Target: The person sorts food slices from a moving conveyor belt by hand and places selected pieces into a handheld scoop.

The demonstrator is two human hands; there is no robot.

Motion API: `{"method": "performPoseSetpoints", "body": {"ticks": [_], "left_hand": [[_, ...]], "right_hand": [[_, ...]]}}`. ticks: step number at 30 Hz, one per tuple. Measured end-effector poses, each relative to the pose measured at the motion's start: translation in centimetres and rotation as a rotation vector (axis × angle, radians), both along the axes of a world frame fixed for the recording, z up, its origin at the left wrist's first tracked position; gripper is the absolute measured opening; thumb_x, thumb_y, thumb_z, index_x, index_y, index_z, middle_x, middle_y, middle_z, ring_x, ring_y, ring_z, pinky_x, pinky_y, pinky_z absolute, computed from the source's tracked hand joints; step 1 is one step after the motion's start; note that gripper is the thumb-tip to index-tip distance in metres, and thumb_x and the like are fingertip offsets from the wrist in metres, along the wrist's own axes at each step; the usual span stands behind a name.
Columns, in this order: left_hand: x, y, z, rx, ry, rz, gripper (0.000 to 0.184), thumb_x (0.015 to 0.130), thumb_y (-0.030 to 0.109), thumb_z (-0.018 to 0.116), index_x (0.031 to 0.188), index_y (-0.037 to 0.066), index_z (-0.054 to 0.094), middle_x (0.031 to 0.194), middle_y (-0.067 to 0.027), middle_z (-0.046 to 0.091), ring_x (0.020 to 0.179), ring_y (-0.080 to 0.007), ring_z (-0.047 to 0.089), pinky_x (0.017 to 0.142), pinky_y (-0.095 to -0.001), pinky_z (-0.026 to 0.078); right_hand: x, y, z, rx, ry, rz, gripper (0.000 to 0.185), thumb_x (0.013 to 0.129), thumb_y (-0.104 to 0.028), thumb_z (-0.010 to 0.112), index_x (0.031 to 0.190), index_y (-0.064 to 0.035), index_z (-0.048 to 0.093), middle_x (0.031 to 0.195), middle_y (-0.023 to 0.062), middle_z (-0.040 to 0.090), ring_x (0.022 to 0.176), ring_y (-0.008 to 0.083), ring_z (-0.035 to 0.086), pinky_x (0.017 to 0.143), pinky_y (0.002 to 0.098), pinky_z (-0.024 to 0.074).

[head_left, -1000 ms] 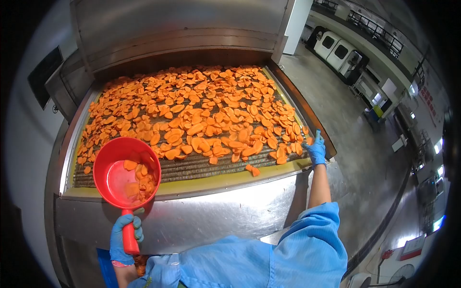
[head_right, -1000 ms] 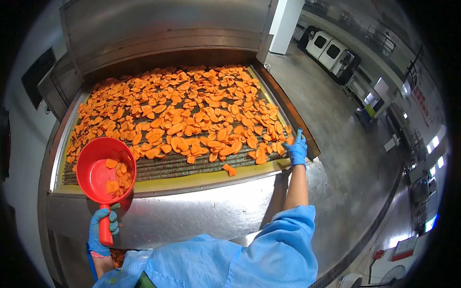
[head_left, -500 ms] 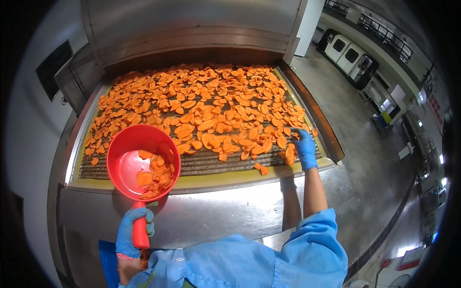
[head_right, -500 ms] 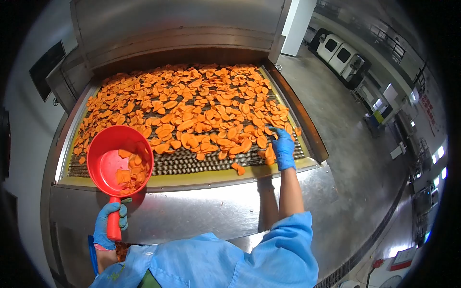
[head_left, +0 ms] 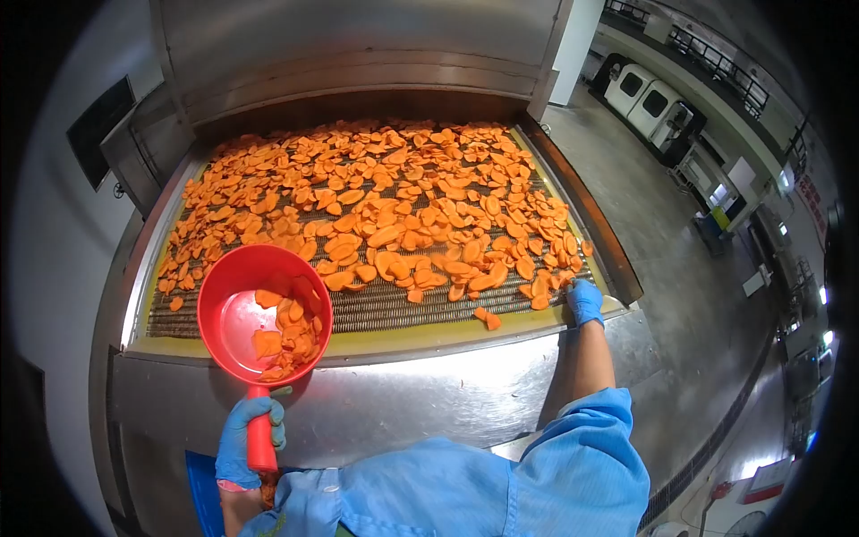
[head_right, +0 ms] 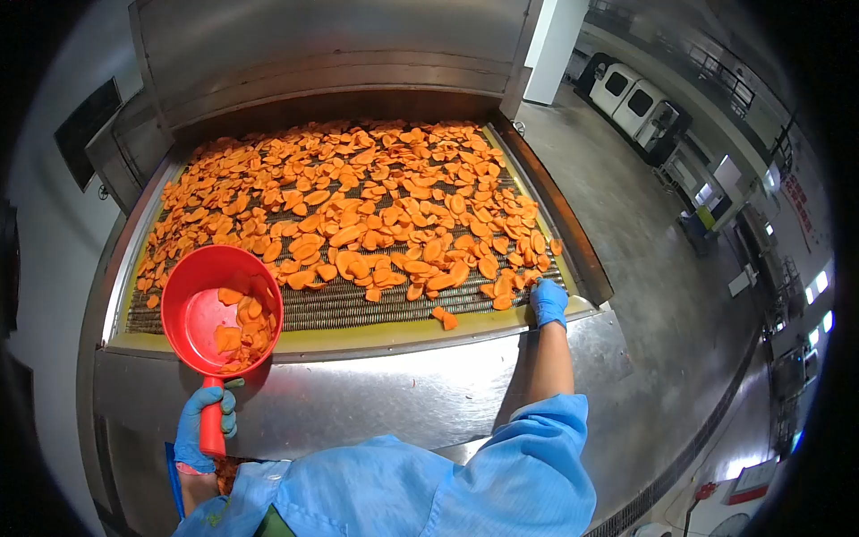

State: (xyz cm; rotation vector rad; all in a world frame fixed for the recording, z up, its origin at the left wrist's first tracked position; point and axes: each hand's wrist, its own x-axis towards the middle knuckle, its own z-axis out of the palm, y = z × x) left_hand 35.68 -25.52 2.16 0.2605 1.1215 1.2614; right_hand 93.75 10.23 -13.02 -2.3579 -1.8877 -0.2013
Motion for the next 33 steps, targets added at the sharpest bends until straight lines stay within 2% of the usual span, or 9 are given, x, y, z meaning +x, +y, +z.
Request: {"method": "performPoseSetpoints", "body": {"ticks": [4,7,9,12,19,21,23,29,33], "left_hand": [[-0.1,-0.1,0.0,0.001,0.000,0.003,0.042,0.086,0.019,0.058,0.120,-0.003,0.050,0.073,-0.0043,0.056,0.051,-0.0149,0.056,0.046,-0.0279,0.048],[0.1,0.2,0.1,0.004,-0.015,-0.016,0.043,0.086,0.019,0.059,0.121,-0.004,0.049,0.073,-0.0043,0.057,0.051,-0.0149,0.056,0.046,-0.0280,0.048],[0.2,0.2,0.4,0.001,-0.018,-0.021,0.043,0.086,0.019,0.060,0.121,-0.004,0.049,0.073,-0.0043,0.057,0.050,-0.0150,0.056,0.046,-0.0282,0.048],[0.3,0.4,0.7,0.003,0.010,-0.044,0.042,0.087,0.021,0.057,0.120,-0.004,0.051,0.072,-0.0037,0.056,0.048,-0.0143,0.053,0.046,-0.0273,0.046],[0.2,-0.6,0.4,0.010,0.020,-0.002,0.044,0.084,0.020,0.061,0.120,-0.004,0.049,0.072,-0.0051,0.057,0.051,-0.0154,0.057,0.046,-0.0287,0.049],[0.2,-0.5,0.3,0.020,0.034,0.000,0.044,0.084,0.019,0.060,0.119,-0.004,0.050,0.072,-0.0054,0.057,0.051,-0.0156,0.057,0.046,-0.0289,0.049],[0.1,-0.5,0.3,0.021,-0.006,-0.004,0.042,0.084,0.018,0.060,0.118,-0.003,0.051,0.073,-0.0057,0.058,0.052,-0.0160,0.058,0.047,-0.0291,0.050],[0.8,0.7,0.2,-0.004,0.077,-0.030,0.032,0.082,0.018,0.063,0.107,0.001,0.054,0.074,-0.0074,0.058,0.053,-0.0171,0.058,0.048,-0.0295,0.050],[2.7,3.1,0.7,-0.012,0.222,-0.110,0.019,0.083,0.020,0.063,0.092,0.004,0.056,0.073,-0.0065,0.060,0.056,-0.0157,0.059,0.050,-0.0271,0.051]], "right_hand": [[-0.8,0.1,1.8,0.149,-0.041,-0.117,0.025,0.087,-0.029,0.057,0.104,-0.0151,0.068,0.096,0.0132,0.069,0.086,0.0337,0.066,0.076,0.0422,0.0525],[-3.4,0.0,3.6,0.275,0.249,0.128,0.026,0.087,-0.026,0.060,0.108,-0.0144,0.067,0.101,0.0146,0.068,0.084,0.0320,0.066,0.072,0.0392,0.0523],[-5.1,0.2,2.8,0.078,0.945,0.313,0.034,0.079,-0.023,0.070,0.111,-0.0122,0.065,0.095,0.0131,0.069,0.083,0.0322,0.065,0.072,0.0420,0.0512],[-8.9,-2.0,5.0,0.128,0.193,0.343,0.053,0.073,-0.024,0.076,0.123,-0.0166,0.059,0.102,0.0141,0.068,0.093,0.0307,0.064,0.078,0.0391,0.0510],[-17.9,-11.2,8.9,-0.376,0.769,0.797,0.025,0.087,-0.031,0.066,0.105,-0.0134,0.071,0.093,0.0115,0.070,0.087,0.0231,0.067,0.082,0.0327,0.0494],[-18.0,-11.3,8.3,-0.528,0.677,0.743,0.026,0.086,-0.030,0.066,0.108,-0.0162,0.070,0.094,0.0113,0.070,0.095,0.0251,0.066,0.084,0.0339,0.0493],[-17.6,-10.3,9.7,-0.219,0.156,0.541,0.026,0.086,-0.029,0.065,0.109,-0.0182,0.069,0.095,0.0107,0.070,0.094,0.0282,0.066,0.083,0.0357,0.0502],[-16.7,-8.5,10.6,0.333,0.786,0.656,0.024,0.085,-0.003,0.064,0.107,-0.0122,0.070,0.098,0.0087,0.070,0.088,0.0177,0.067,0.075,0.0262,0.0523],[-24.2,-12.9,15.3,0.103,0.956,0.903,0.036,0.081,0.003,0.065,0.114,-0.0118,0.066,0.106,0.0088,0.067,0.093,0.0208,0.066,0.079,0.0285,0.0518]]}}
